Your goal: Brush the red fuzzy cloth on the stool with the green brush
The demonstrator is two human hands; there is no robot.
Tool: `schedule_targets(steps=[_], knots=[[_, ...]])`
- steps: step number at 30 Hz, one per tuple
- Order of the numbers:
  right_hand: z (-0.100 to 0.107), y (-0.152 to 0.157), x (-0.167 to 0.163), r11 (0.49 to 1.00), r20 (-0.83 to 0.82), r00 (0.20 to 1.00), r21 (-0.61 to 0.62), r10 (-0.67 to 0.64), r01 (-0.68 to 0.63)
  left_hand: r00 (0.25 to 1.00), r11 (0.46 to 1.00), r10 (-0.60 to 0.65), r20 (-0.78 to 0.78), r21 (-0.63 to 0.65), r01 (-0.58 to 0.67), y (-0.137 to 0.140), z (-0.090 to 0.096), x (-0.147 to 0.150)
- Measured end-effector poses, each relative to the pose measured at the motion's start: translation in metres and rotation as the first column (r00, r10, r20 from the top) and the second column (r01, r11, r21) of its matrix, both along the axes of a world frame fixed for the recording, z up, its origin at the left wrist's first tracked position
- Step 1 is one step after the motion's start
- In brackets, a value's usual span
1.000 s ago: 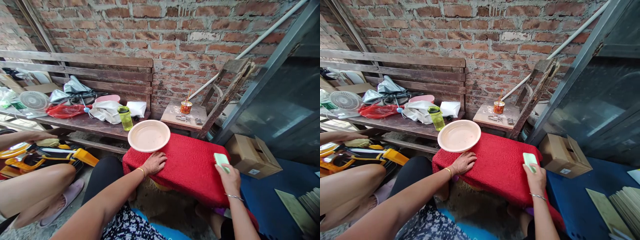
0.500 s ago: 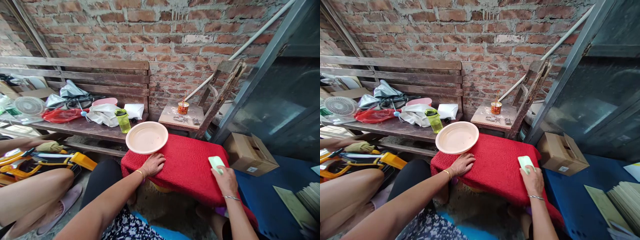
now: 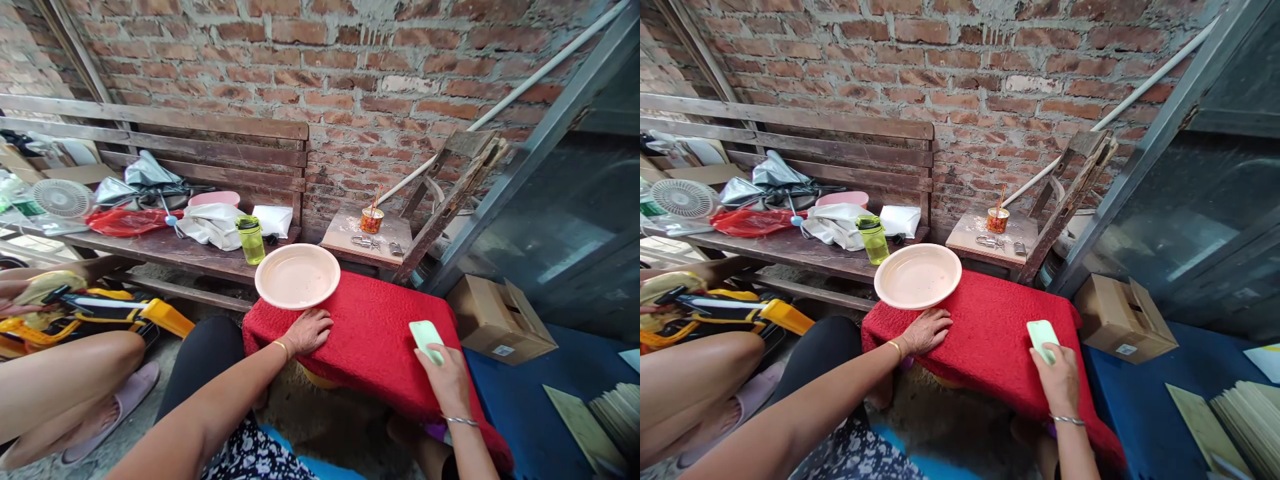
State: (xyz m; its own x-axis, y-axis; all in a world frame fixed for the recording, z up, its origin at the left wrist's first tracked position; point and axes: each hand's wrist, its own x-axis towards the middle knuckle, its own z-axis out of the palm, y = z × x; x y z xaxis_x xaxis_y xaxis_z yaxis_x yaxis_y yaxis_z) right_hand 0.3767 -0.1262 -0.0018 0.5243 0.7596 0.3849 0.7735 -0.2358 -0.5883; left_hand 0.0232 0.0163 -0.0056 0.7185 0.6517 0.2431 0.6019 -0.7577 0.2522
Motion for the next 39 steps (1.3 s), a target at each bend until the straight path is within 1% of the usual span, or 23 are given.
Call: schedule_targets(steps=[3, 5, 6, 8, 10, 13, 15, 16, 18, 22, 24, 26, 29, 33, 37, 39], knots=[[-0.004, 0.004, -0.03, 0.988, 0.012, 0.989, -0.018, 0.151, -0.15, 1.0, 1.0, 0.001, 0.013, 0.005, -0.001, -0.001, 0.0, 0.0], [-0.007, 0.003, -0.034, 0.981, 0.009, 0.983, -0.054, 0.185, -0.185, 1.0, 1.0, 0.0, 0.017, 0.009, 0.0, -0.001, -0.001, -0.001], [-0.008, 0.001, -0.03, 0.982, 0.006, 0.984, -0.066, 0.177, -0.176, 1.0, 1.0, -0.002, 0.015, 0.011, 0.001, 0.0, -0.001, -0.001], [-0.009, -0.006, -0.012, 0.992, 0.004, 0.995, -0.083, 0.097, -0.096, 1.0, 1.0, -0.004, 0.007, 0.013, 0.004, 0.0, -0.002, -0.001], [-0.008, -0.016, 0.013, 0.994, 0.004, 0.999, -0.104, -0.044, 0.045, 1.0, 1.0, -0.005, 0.008, 0.012, 0.005, 0.0, -0.002, -0.001], [-0.004, -0.032, 0.044, 0.963, -0.023, 0.967, -0.108, -0.252, 0.248, 1.0, 1.0, -0.008, 0.025, 0.007, 0.007, 0.001, -0.003, -0.001], [0.0, -0.038, 0.049, 0.946, -0.08, 0.944, -0.07, -0.321, 0.316, 1.0, 1.0, -0.007, 0.028, 0.001, 0.007, 0.002, -0.004, -0.001], [0.002, -0.039, 0.046, 0.945, -0.111, 0.939, -0.048, -0.326, 0.323, 1.0, 1.0, -0.005, 0.027, -0.002, 0.005, 0.002, -0.004, -0.001], [0.004, -0.038, 0.032, 0.954, -0.157, 0.942, -0.011, -0.296, 0.298, 1.0, 1.0, -0.001, 0.027, -0.006, 0.001, 0.002, -0.005, -0.002], [0.005, -0.031, -0.007, 0.986, -0.189, 0.971, 0.039, -0.15, 0.16, 0.999, 1.0, 0.006, 0.037, -0.011, -0.006, 0.002, -0.004, -0.002], [0.005, -0.029, -0.022, 0.994, -0.204, 0.976, 0.049, -0.081, 0.093, 0.999, 1.0, 0.007, 0.034, -0.017, -0.007, 0.002, -0.003, -0.002], [0.006, -0.031, -0.033, 0.997, -0.223, 0.974, 0.058, -0.045, 0.059, 1.0, 1.0, 0.007, 0.029, -0.024, -0.006, 0.002, -0.003, -0.001], [0.007, -0.037, -0.041, 0.995, -0.259, 0.965, 0.075, -0.042, 0.064, 1.0, 0.999, 0.004, 0.031, -0.031, -0.003, 0.004, -0.004, -0.001], [0.009, -0.046, -0.048, 0.993, -0.346, 0.936, 0.077, -0.063, 0.095, 1.0, 1.0, -0.004, 0.027, -0.019, 0.005, 0.006, -0.007, -0.001], [0.015, -0.059, -0.06, 0.992, -0.459, 0.884, 0.044, -0.086, 0.119, 0.999, 1.0, -0.013, 0.045, -0.008, 0.014, 0.008, -0.014, -0.004], [0.017, -0.066, -0.072, 0.988, -0.513, 0.853, 0.06, -0.094, 0.145, 0.999, 1.0, -0.011, 0.046, -0.015, 0.012, 0.01, -0.016, -0.004]])
